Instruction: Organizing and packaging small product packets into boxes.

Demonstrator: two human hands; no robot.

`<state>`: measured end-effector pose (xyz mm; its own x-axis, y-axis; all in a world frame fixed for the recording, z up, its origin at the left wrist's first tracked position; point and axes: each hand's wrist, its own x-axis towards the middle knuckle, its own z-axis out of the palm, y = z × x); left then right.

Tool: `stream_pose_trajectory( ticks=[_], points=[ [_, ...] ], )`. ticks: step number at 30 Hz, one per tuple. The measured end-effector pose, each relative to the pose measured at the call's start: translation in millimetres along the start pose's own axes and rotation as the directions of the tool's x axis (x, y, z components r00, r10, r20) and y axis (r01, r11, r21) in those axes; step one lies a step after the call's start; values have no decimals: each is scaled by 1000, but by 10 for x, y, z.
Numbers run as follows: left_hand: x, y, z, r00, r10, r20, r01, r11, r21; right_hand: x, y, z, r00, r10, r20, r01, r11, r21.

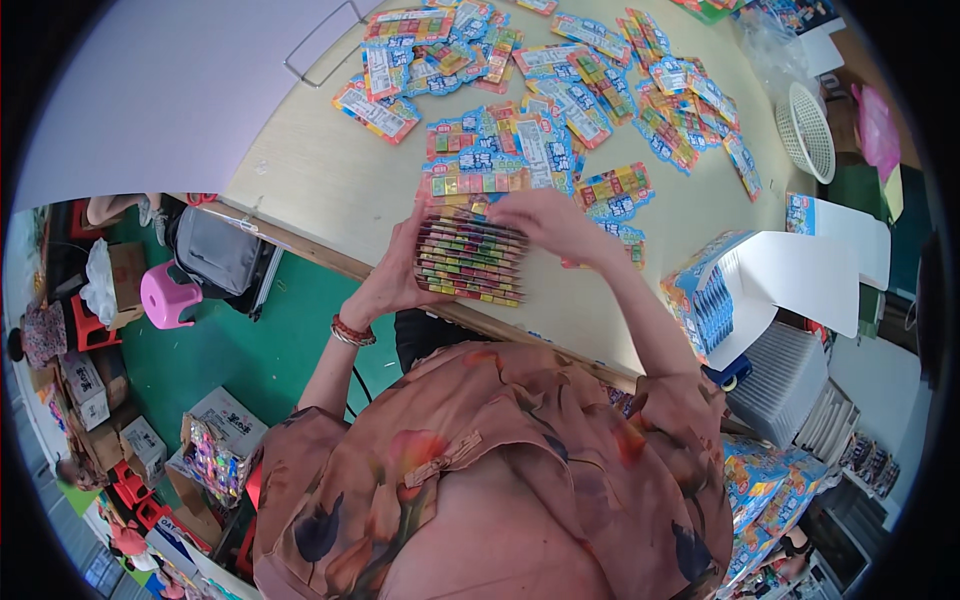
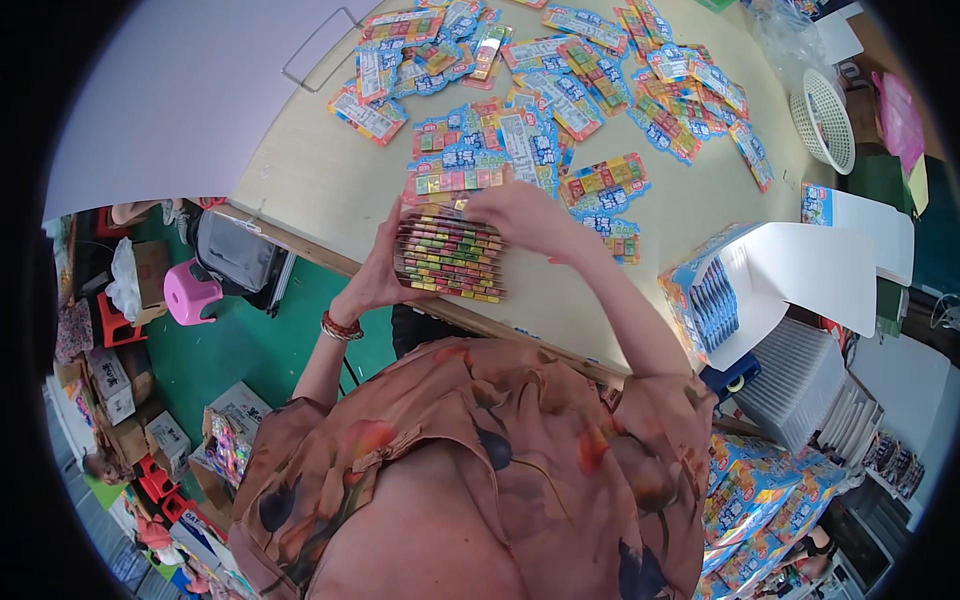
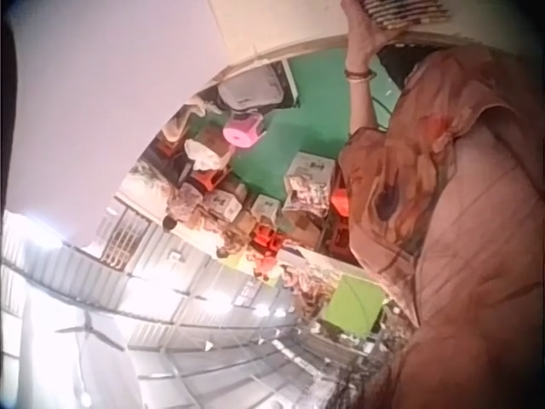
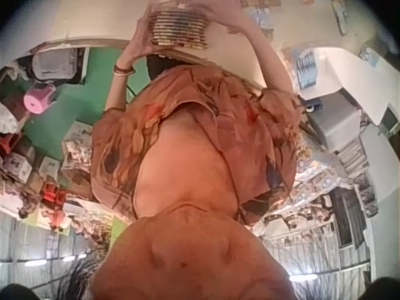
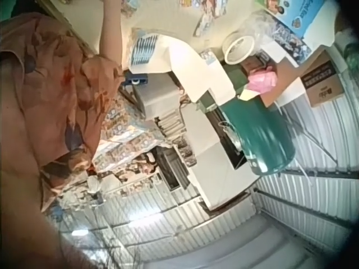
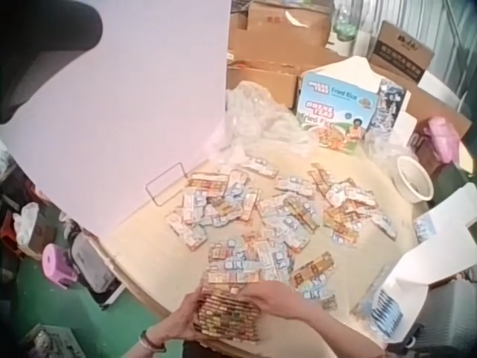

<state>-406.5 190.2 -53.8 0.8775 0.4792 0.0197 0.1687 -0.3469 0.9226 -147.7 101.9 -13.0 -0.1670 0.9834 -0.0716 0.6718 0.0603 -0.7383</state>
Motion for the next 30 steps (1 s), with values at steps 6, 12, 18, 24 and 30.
stream_pose_trajectory(
  ticks=[6,12,18,24,30],
  points=[
    [67,42,-76,995,55,80,-62,994,94,520,274,-21,903,-134,-409,-119,836,-536],
    [51,32,-44,995,-7,95,9,1000,-23,471,149,-81,985,10,-173,-54,966,-252],
    [35,1,72,989,135,-58,-135,991,-3,-294,38,104,957,241,-163,-201,952,229],
    [131,7,336,986,135,96,-120,981,-155,-734,41,595,854,381,-353,5,674,739],
    [180,23,583,989,145,24,-139,976,-168,-966,-196,933,701,370,-610,181,735,654]
  ],
)
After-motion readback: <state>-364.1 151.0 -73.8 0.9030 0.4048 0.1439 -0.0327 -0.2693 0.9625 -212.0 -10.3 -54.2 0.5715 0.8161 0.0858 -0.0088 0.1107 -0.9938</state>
